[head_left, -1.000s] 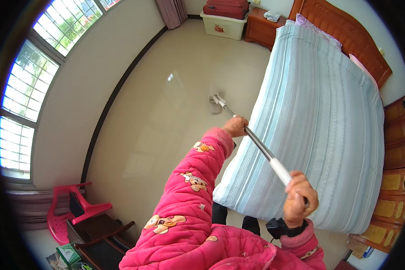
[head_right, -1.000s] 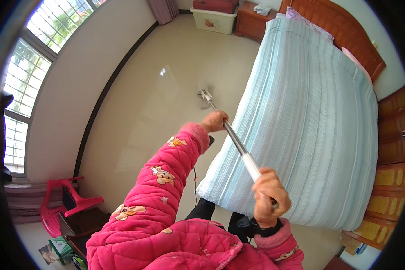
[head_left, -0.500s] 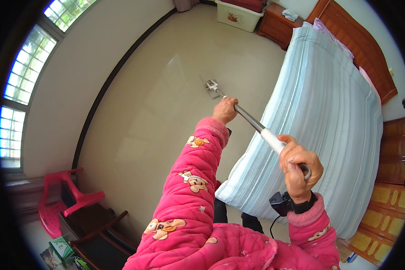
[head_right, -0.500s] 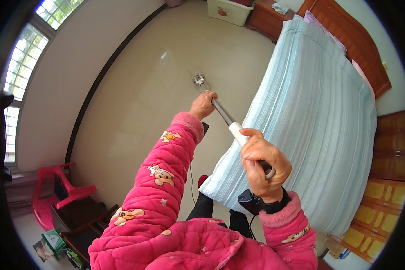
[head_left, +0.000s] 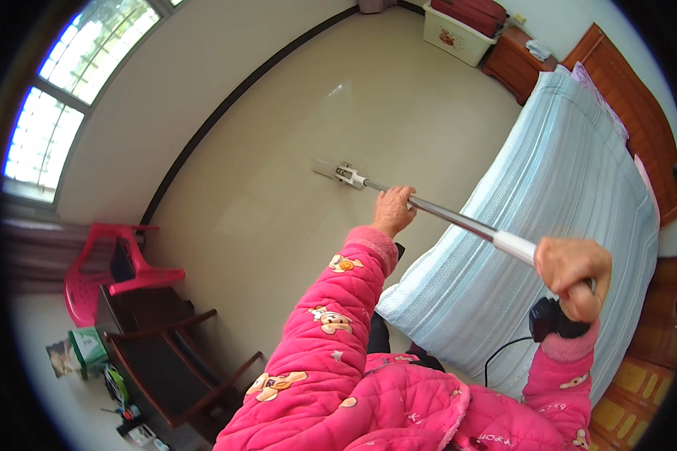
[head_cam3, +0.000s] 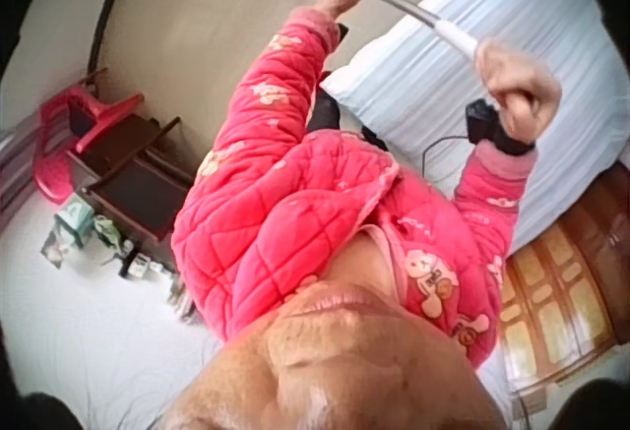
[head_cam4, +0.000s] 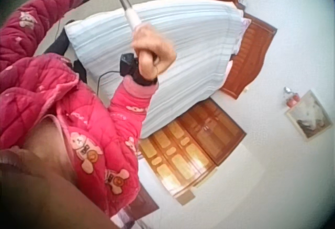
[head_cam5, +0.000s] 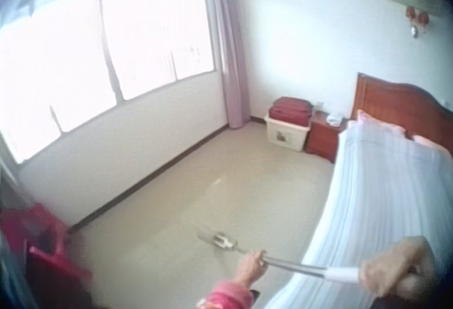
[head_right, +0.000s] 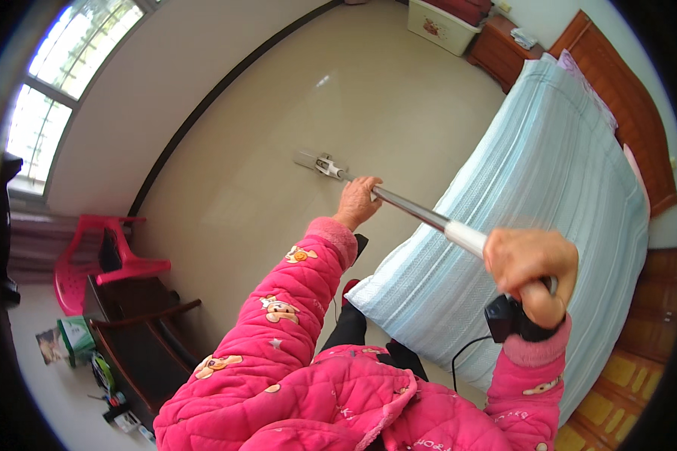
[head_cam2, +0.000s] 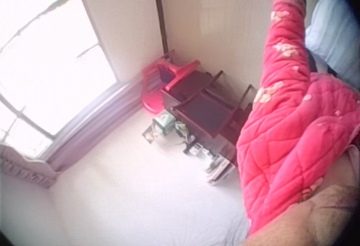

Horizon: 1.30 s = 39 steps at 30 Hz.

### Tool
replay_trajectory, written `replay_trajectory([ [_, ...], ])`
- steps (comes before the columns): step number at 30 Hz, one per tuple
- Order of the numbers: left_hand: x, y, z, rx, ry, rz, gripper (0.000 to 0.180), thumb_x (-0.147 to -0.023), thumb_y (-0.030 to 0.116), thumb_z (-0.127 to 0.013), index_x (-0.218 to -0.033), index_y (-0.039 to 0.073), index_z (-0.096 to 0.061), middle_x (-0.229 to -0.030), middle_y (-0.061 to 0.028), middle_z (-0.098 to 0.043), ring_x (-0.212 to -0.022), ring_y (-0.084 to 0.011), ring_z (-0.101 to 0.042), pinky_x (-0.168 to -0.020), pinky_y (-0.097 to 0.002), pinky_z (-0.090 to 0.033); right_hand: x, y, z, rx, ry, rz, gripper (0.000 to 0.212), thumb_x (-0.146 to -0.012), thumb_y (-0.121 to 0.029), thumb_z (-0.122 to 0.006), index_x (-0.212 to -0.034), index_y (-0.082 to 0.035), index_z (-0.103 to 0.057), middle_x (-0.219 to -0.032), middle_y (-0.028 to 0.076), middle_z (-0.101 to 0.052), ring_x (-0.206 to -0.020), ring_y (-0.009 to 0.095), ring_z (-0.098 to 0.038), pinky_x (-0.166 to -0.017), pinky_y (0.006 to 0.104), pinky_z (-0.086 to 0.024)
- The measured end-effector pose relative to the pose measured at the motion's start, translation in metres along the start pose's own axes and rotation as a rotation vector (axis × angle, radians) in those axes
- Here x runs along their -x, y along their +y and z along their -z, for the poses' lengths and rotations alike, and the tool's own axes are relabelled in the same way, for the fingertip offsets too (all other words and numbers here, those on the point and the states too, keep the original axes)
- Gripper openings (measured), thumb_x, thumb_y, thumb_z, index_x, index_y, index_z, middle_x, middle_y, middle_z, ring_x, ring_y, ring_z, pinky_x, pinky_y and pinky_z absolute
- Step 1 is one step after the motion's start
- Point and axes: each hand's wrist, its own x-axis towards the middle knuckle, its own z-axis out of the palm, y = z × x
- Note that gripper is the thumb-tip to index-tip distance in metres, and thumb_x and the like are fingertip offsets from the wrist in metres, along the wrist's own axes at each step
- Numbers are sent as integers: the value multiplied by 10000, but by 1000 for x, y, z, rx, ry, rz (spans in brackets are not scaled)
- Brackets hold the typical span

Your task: The person mops the tiled floor of a bedroom using a flat mop, moving around a bed, desk, and chair. The person then moves into an adjacent room and continues mopping near stacked sacks.

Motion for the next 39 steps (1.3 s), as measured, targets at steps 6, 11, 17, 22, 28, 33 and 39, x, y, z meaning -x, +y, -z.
replay_trajectory([
  [6,81,47,-52,133,3,129,253,-686,82,-691,-905,68,-565,-931,-106,-565,-921,-309,-556,-783,-399,-465,89,-42,12,-66,-37,-4,128,-524,49,-431,-563,3,-543,-414,38,-428,-333,152,-361,-433,302,-369],
  [11,157,93,-85,116,35,109,226,-695,120,-693,-870,70,-558,-923,-131,-564,-958,-332,-535,-799,-419,-463,154,-84,51,-199,-53,-59,180,-499,49,-399,-608,6,-536,-396,32,-396,-329,138,-336,-422,294,-355],
  [17,232,140,-82,-49,-226,190,208,-736,197,-684,-889,72,-619,-912,-135,-593,-936,-321,-554,-814,-418,-461,225,-119,69,-305,24,-33,166,-539,71,-395,-612,8,-530,-405,39,-393,-349,134,-310,-428,301,-346],
  [22,246,174,-73,-66,-247,202,171,-748,199,-657,-850,66,-626,-901,-132,-610,-924,-326,-568,-788,-424,-476,256,-140,69,-308,184,153,141,-646,78,-392,-677,-10,-498,-418,14,-384,-347,123,-304,-429,304,-351],
  [28,232,196,-77,-1,-209,44,105,-742,123,-619,-823,56,-612,-875,-140,-597,-907,-344,-558,-780,-437,-469,285,-161,50,-64,408,252,95,-817,-21,-407,-731,-59,-417,-548,30,-386,-427,122,-302,-428,302,-347],
  [33,192,191,-86,112,-292,-107,110,-709,74,-617,-814,43,-607,-868,-156,-590,-899,-355,-559,-772,-436,-465,290,-168,11,110,543,308,125,-828,18,-340,-841,-48,-446,-453,-13,-308,-379,86,-296,-446,275,-333],
  [39,142,186,-124,61,-545,-382,158,-718,166,-656,-823,57,-612,-861,-142,-611,-869,-342,-587,-746,-425,-482,278,-153,-40,390,827,249,45,-845,-52,-396,-846,-47,-440,-483,-11,-308,-417,100,-303,-521,333,-388],
])
